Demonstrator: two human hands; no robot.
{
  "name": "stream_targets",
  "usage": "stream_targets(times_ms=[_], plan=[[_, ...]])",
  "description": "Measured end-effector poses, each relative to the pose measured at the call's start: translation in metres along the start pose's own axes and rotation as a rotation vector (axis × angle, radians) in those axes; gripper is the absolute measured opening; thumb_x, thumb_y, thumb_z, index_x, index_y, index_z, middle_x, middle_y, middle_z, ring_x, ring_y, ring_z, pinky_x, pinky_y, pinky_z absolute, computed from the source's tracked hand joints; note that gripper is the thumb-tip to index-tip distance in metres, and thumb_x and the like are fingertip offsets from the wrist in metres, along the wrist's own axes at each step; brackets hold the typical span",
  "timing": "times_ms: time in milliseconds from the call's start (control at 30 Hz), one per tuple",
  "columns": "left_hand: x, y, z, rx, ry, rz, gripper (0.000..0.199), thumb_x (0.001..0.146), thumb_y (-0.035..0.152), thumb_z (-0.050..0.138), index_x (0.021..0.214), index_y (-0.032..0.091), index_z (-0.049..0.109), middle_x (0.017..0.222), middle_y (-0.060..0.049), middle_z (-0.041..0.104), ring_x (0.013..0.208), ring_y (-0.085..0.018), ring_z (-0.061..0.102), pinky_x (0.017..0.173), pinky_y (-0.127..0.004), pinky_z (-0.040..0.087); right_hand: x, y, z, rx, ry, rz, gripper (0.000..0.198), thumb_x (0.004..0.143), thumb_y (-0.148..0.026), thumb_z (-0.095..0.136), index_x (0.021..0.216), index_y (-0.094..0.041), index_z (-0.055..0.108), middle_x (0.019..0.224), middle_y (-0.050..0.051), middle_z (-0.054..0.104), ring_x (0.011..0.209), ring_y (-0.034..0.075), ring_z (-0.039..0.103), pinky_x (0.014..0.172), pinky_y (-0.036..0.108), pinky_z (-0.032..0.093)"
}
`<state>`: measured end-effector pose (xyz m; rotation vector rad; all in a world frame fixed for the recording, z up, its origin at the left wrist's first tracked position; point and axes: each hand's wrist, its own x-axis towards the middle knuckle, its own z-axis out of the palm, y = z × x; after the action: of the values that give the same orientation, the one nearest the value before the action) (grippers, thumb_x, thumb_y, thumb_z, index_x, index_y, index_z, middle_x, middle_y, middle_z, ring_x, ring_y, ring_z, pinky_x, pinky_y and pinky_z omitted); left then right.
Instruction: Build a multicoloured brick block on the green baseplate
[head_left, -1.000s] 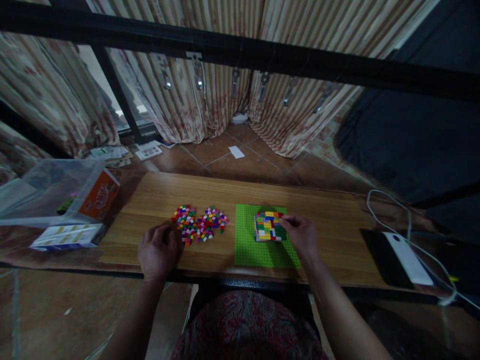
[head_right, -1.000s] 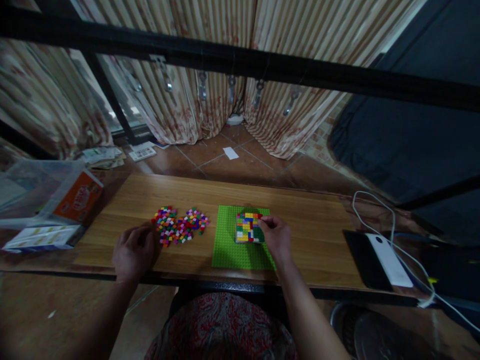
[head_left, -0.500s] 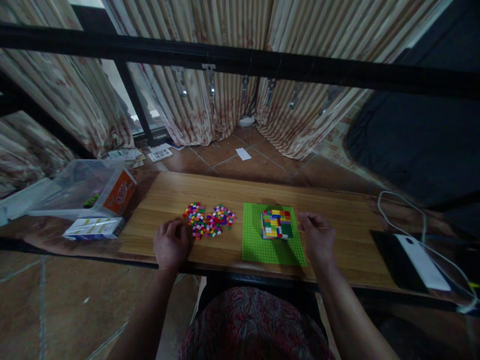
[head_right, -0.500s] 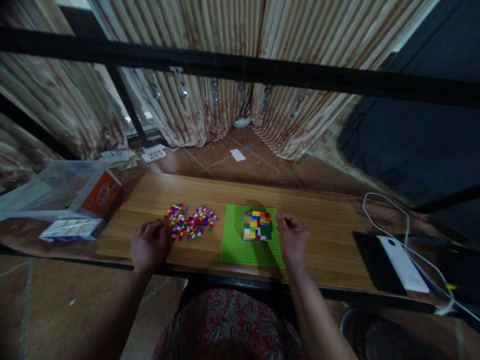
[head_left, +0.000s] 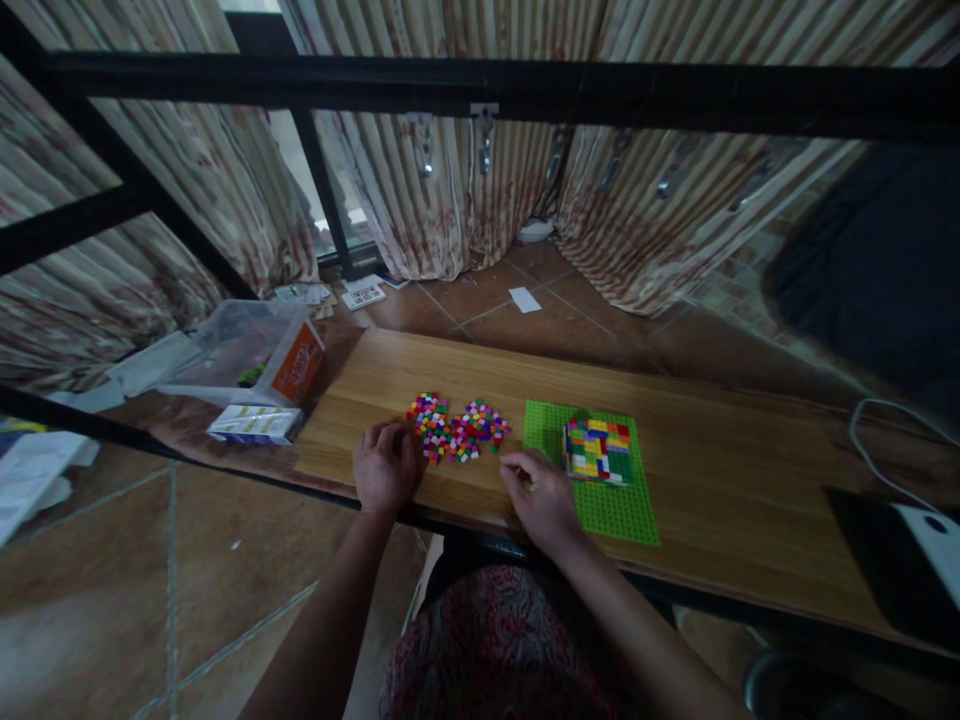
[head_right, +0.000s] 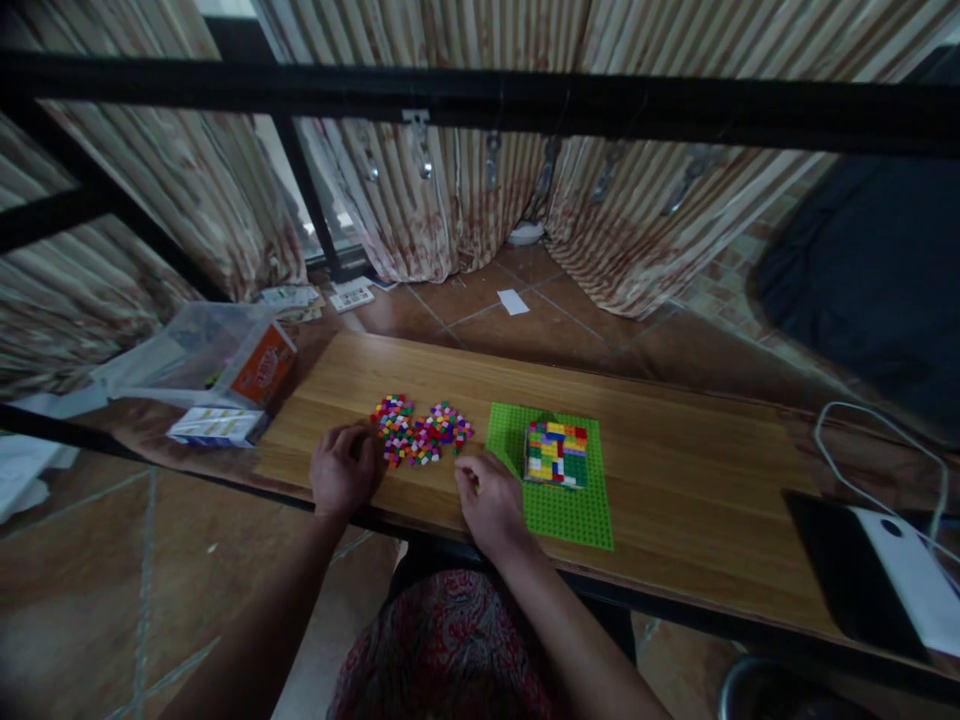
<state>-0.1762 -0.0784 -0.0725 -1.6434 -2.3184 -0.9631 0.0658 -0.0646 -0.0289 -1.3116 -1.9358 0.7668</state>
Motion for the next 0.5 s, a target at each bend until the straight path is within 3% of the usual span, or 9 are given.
stream_targets(times_ms=[167, 500], plan=[[0.0, 0.0, 0.0, 0.0, -0.001, 0.0, 0.022, 0.085, 0.031, 0.054, 0.097, 0.019, 0.068, 0.101, -0.009, 0.066, 0.095, -0.023, 0.06, 0.087, -0.036, 0.047, 0.014, -0.001, 0.023, -0.164, -0.037, -0.086, 0.011, 0.086, -0.018, 0.057, 0.089, -0.022, 0.067, 0.093, 0.005, 0.067, 0.091, 0.021, 0.06, 0.084, 0.033, 0.046], [-0.001, 0.0, 0.001, -0.018, 0.007, 0.001, 0.021, 0.086, 0.03, 0.054, 0.097, 0.019, 0.068, 0.101, -0.009, 0.067, 0.095, -0.023, 0.06, 0.088, -0.036, 0.047, 0.027, -0.004, 0.047, -0.32, -0.093, -0.166, 0.013, 0.087, -0.014, 0.058, 0.087, -0.023, 0.068, 0.092, 0.006, 0.065, 0.093, 0.023, 0.057, 0.083, 0.035, 0.045]])
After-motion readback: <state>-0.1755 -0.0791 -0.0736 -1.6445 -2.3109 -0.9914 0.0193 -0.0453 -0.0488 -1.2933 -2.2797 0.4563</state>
